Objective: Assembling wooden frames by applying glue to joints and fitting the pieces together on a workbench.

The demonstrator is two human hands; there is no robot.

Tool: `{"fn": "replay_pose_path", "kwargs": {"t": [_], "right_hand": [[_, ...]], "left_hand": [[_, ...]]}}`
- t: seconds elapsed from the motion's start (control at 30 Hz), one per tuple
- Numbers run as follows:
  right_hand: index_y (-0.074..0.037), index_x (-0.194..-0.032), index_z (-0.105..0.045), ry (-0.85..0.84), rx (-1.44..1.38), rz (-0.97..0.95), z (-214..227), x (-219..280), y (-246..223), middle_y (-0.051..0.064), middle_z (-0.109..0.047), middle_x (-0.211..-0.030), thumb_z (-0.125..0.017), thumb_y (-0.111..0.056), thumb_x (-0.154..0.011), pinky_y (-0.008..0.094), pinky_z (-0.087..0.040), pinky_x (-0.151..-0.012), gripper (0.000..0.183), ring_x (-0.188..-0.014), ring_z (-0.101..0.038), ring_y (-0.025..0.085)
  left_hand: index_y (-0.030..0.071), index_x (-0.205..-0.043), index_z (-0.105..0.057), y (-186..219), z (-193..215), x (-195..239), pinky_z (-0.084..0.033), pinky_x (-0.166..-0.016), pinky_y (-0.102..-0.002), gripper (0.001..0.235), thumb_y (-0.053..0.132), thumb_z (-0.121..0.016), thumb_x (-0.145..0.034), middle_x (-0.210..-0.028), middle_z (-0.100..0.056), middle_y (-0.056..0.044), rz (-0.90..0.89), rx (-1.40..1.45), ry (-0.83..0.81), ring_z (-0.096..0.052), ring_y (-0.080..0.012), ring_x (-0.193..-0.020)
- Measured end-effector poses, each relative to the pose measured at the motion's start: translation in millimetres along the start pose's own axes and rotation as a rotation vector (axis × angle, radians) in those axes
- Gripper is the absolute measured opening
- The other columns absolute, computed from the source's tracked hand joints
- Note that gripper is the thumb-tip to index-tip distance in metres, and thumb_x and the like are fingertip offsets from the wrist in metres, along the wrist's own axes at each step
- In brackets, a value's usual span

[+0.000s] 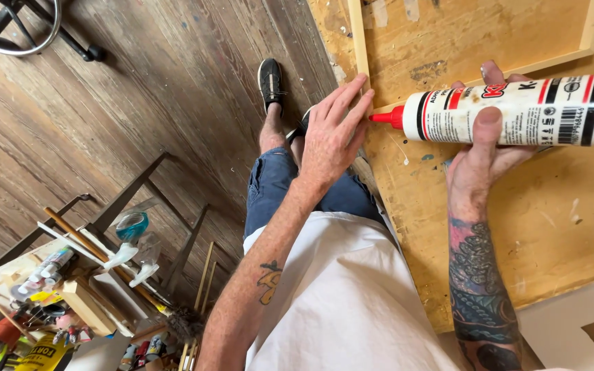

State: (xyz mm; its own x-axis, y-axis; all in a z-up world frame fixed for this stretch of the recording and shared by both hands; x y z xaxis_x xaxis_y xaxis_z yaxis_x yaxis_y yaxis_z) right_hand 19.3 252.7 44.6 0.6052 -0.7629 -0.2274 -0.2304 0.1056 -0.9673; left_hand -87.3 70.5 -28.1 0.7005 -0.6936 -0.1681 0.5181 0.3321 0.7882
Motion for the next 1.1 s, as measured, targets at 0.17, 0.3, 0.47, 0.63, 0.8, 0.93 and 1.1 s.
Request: {"fn": "replay_pose_path", "kwargs": {"t": [0.17, 0.3, 0.47, 0.63, 0.8, 0.93, 1.1], "right_hand": [[-0.013, -0.151, -0.032, 0.006, 0.013, 0.004, -3.5, -0.6, -1.5, 0.022, -0.042, -0.151, -0.062, -0.005, -0.118, 0.081, -0.052, -0.113, 0.045, -0.145, -0.05, 0.051], [-0.013, -0.15, -0.034, -0.016, 0.016, 0.037, -7.3, -4.8, -7.9, 0.02, -0.041, -0.151, -0.061, -0.003, -0.117, 0.082, -0.051, -0.11, 0.045, -0.144, -0.048, 0.052], [-0.011, -0.148, -0.033, -0.045, 0.055, 0.016, -11.0, -7.8, -8.6, 0.017, -0.041, -0.149, -0.063, -0.009, -0.115, 0.077, -0.052, -0.11, 0.045, -0.145, -0.049, 0.049], [-0.016, -0.149, -0.034, -0.055, 0.068, 0.008, -13.8, -9.0, -11.2, 0.015, -0.041, -0.149, -0.063, -0.01, -0.115, 0.077, -0.052, -0.109, 0.045, -0.144, -0.049, 0.047], [-0.015, -0.15, -0.034, -0.049, 0.065, -0.014, -14.5, -8.8, -10.8, 0.014, -0.041, -0.151, -0.063, -0.011, -0.116, 0.076, -0.052, -0.11, 0.045, -0.146, -0.049, 0.047], [-0.014, -0.148, -0.035, -0.037, 0.081, 0.005, -11.9, -9.4, -9.7, 0.015, -0.042, -0.148, -0.064, -0.012, -0.114, 0.075, -0.054, -0.107, 0.045, -0.142, -0.051, 0.048], [-0.015, -0.149, -0.035, -0.042, 0.067, -0.015, -13.7, -9.0, -10.3, 0.013, -0.041, -0.15, -0.064, -0.011, -0.115, 0.075, -0.053, -0.108, 0.045, -0.144, -0.05, 0.046]], "left_hand": [[0.013, -0.152, -0.048, -5.7, -1.5, 0.8, -0.049, -0.121, -0.044, 0.048, 0.012, -0.069, -0.11, -0.164, -0.041, -0.007, -0.053, -0.01, -0.012, -0.056, -0.0306, -0.145], [0.014, -0.154, -0.046, -8.8, -2.0, 1.1, -0.051, -0.12, -0.043, 0.051, 0.011, -0.07, -0.109, -0.165, -0.04, -0.006, -0.072, -0.012, -0.019, -0.057, -0.0313, -0.143], [0.014, -0.154, -0.046, -8.6, -0.3, 1.2, -0.055, -0.115, -0.044, 0.05, 0.012, -0.07, -0.11, -0.166, -0.039, -0.005, -0.069, 0.013, -0.023, -0.057, -0.0306, -0.142], [0.016, -0.156, -0.044, -11.5, -4.7, 2.3, -0.055, -0.117, -0.044, 0.053, 0.012, -0.071, -0.11, -0.167, -0.038, -0.005, -0.069, 0.018, -0.035, -0.056, -0.0313, -0.142], [0.017, -0.155, -0.045, -12.3, -3.9, 2.4, -0.055, -0.115, -0.043, 0.053, 0.013, -0.071, -0.109, -0.166, -0.038, -0.004, -0.064, 0.005, -0.04, -0.057, -0.0303, -0.143], [0.016, -0.154, -0.046, -10.8, -1.5, 0.9, -0.055, -0.115, -0.043, 0.049, 0.014, -0.069, -0.11, -0.166, -0.039, -0.005, -0.075, 0.004, -0.038, -0.057, -0.0308, -0.141], [0.016, -0.154, -0.047, -10.4, -0.9, 1.6, -0.055, -0.114, -0.042, 0.05, 0.013, -0.07, -0.11, -0.166, -0.039, -0.004, -0.071, 0.0, -0.041, -0.058, -0.0308, -0.14]]}}
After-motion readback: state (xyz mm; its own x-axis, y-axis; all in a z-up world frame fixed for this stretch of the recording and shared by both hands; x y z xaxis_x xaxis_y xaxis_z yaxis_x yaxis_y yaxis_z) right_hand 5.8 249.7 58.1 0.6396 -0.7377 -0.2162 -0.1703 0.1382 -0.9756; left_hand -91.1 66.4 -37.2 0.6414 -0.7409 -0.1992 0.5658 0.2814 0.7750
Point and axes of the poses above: each hand's wrist, its own x-axis away from the middle knuckle, its own z-axis out of the back of the hand, y = z × x, the point moved 9 cm from there along -x, towards the middle knuckle
